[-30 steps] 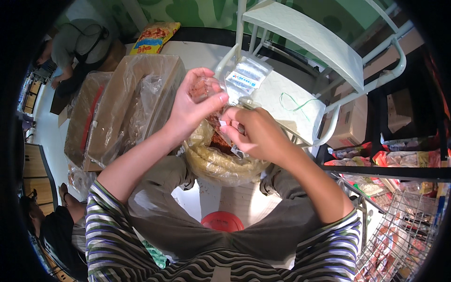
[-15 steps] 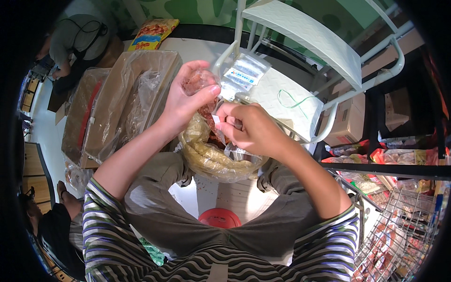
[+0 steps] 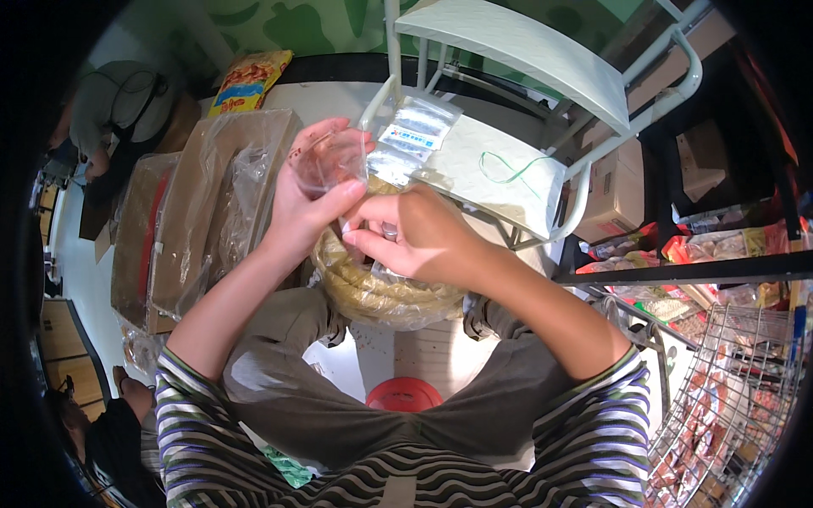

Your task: The person fills a plastic bag with chili flakes by using a metal scoop to transfer the flakes from a large container, then seals the bag.

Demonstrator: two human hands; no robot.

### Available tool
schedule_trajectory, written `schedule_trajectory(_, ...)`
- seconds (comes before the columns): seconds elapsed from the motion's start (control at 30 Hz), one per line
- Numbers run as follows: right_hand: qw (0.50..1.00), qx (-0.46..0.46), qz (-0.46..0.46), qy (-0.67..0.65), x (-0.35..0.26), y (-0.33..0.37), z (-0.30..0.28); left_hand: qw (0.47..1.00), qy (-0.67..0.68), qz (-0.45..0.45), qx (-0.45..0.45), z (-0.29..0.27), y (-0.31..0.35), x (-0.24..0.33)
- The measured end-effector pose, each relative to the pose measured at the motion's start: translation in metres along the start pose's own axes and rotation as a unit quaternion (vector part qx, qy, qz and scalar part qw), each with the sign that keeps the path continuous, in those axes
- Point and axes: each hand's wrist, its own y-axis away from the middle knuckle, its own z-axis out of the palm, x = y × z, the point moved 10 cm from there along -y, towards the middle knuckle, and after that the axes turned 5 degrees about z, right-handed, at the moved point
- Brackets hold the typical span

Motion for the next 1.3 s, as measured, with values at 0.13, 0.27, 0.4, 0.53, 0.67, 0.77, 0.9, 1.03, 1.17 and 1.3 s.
schedule_trajectory(0.13, 1.000, 0.029, -0.007, -0.006, 0.000, 0.010, -0.030, 0.989, -0.078, 0.096, -0.085, 0.011, 0.007, 0.024)
schedule_trajectory(0.27, 0.983, 0.168, 0.000, 0.068, 0.001, 0.014, -0.069, 0.979, -0.065, 0.116, -0.155, 0.030, 0.014, 0.030)
schedule_trajectory(0.4, 0.982, 0.134, -0.005, 0.130, 0.005, 0.009, -0.056, 0.966, -0.083, 0.154, -0.192, 0.046, 0.018, 0.038)
schedule_trajectory(0.53, 0.980, 0.129, -0.045, 0.143, 0.004, 0.006, -0.048, 0.964, -0.066, 0.150, -0.208, 0.055, 0.022, 0.038)
schedule_trajectory(0.67, 0.969, 0.139, -0.111, 0.173, 0.001, 0.008, -0.048, 0.959, -0.067, 0.151, -0.231, 0.061, 0.025, 0.034)
schedule_trajectory(0.77, 0.967, 0.139, -0.119, 0.176, -0.002, 0.008, -0.048, 0.964, -0.035, 0.133, -0.229, 0.061, 0.027, 0.031)
schedule_trajectory(0.9, 0.980, 0.102, -0.066, 0.156, 0.006, 0.003, -0.042, 0.970, -0.025, 0.118, -0.210, 0.054, 0.025, 0.028)
schedule_trajectory(1.03, 0.960, 0.143, -0.092, 0.222, 0.001, 0.004, -0.042, 0.972, -0.011, 0.093, -0.217, 0.059, 0.028, 0.026)
schedule_trajectory(1.17, 0.969, 0.141, -0.055, 0.194, 0.005, 0.000, -0.042, 0.977, 0.000, 0.076, -0.201, 0.054, 0.025, 0.023)
schedule_trajectory(1.3, 0.972, 0.136, -0.086, 0.169, 0.016, 0.000, -0.036, 0.974, -0.012, 0.075, -0.214, 0.055, 0.026, 0.023)
